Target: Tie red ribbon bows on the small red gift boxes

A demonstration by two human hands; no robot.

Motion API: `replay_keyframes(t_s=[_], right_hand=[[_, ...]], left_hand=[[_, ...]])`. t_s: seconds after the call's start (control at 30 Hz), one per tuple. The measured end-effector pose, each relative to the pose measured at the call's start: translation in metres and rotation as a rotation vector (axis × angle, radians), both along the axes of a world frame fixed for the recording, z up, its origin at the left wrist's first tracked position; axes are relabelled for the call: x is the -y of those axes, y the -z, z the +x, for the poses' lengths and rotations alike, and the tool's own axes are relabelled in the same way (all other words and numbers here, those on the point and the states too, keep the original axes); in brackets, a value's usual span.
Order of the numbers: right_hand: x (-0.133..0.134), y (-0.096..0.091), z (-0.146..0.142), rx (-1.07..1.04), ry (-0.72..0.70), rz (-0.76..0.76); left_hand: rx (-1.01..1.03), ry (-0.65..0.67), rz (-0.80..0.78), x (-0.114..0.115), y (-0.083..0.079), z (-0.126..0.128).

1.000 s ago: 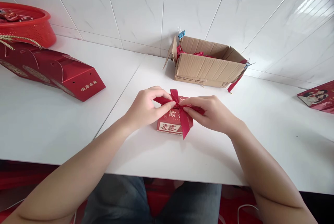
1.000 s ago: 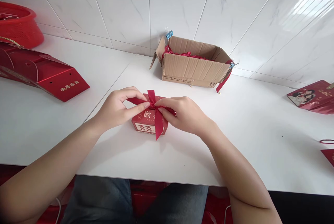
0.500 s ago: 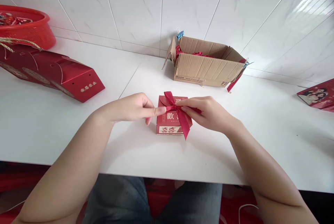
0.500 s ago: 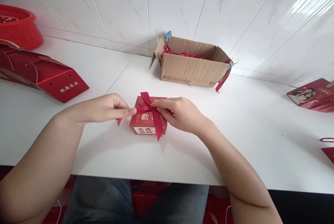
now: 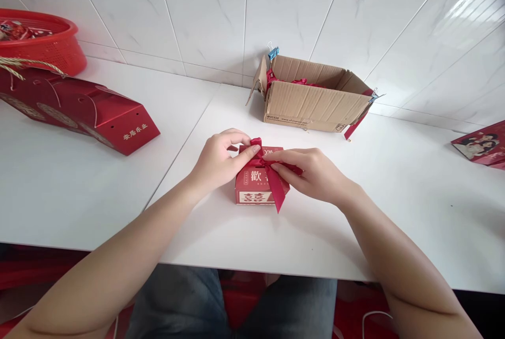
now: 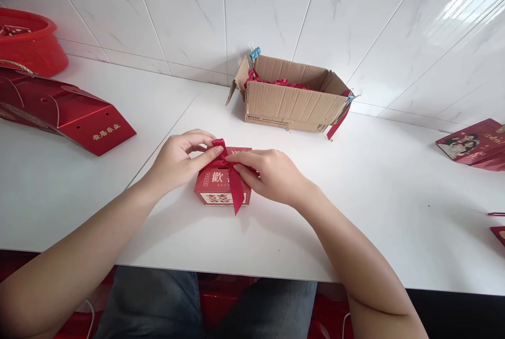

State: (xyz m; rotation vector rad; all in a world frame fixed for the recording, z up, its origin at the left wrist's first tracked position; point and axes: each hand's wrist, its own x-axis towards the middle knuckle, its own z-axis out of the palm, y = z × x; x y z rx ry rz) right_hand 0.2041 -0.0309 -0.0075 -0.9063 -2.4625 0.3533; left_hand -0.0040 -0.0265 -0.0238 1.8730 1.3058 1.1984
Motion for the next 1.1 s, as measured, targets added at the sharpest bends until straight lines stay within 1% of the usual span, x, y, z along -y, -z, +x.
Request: replay_keyframes(t_s=[0.13,0.23,0.37,0.73,0.83,1.0,1.1], right_hand=[[0.0011,-0.0019,0.0004,0.029,0.042,0.001],[0.0025,-0.0038,0.0005,0.08,0.032,-0.005],[0.0046,-0.0051,-0.0004,0.12,0.012,-0.039],[0.0086,-0.0063,-0.0019,0.121,-0.028,-0.123],[0.01,-0.0066,-0.0025,0.084,0.016,-0.163],[0.009,-0.0088,-0.0035,0.059,0.085,-0.198],[0.0082,-0.0094,-0.0047,0.044,0.132,-0.223]], left_hand=[[-0.054,-0.025,0.15,0.0004,0.0033,0.0009],[-0.112,-0.055,0.268,0.0017,0.0051,0.0014],[-0.145,-0.075,0.347,0.0026,0.0065,0.0015],[-0.162,-0.101,0.335,-0.0005,0.0054,-0.0006],[-0.144,-0.097,0.315,-0.0021,0.0058,-0.0016],[-0.093,-0.077,0.222,-0.0037,0.0071,-0.002],[-0.096,-0.06,0.199,-0.0028,0.0071,-0.0019]])
